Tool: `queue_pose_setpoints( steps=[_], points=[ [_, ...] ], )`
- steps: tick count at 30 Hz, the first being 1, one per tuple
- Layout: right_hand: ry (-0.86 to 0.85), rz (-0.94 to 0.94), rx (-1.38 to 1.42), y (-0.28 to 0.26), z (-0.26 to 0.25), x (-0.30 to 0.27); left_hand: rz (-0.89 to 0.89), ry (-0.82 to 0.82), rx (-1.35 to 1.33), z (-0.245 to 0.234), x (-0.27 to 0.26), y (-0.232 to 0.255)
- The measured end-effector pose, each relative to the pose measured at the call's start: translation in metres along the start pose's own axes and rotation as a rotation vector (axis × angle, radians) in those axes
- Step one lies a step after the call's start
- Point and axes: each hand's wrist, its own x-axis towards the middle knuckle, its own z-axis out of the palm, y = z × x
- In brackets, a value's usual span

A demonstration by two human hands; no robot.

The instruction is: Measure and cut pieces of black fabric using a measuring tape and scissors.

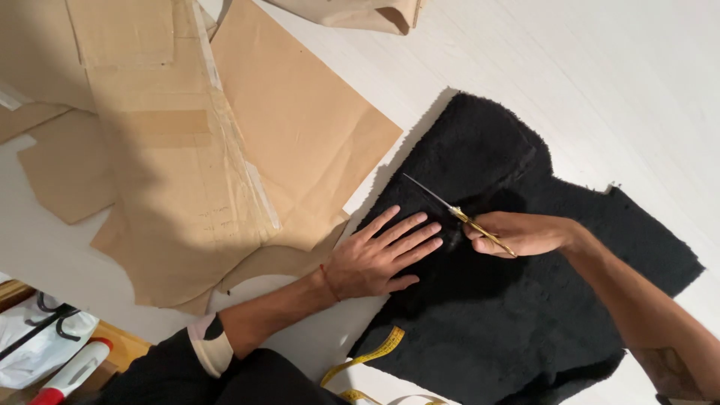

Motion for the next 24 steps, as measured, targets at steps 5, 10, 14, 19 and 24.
queue_pose_setpoints(
  steps=[5,10,14,19,24],
  points=[
    [0.039,-0.055,-0.011,-0.024,-0.008,0.003,0.016,-0.018,0.011,-0.002,0.003,-0.005],
    [-0.002,0.014,0.097,-0.018,-0.010,0.009,0.003,-0.017,0.017,-0.002,0.000,-0.004],
    [0.013,-0.014,-0.030,-0.021,-0.007,0.012,-0.006,-0.022,-0.040,0.003,-0.003,0.000],
    [0.017,0.052,0.044,-0.031,-0.007,0.015,0.005,-0.039,-0.019,0.002,-0.005,-0.004],
    [-0.006,-0.058,0.045,-0.030,-0.007,0.018,0.030,-0.034,0.000,0.002,-0.005,-0.002]
  ],
)
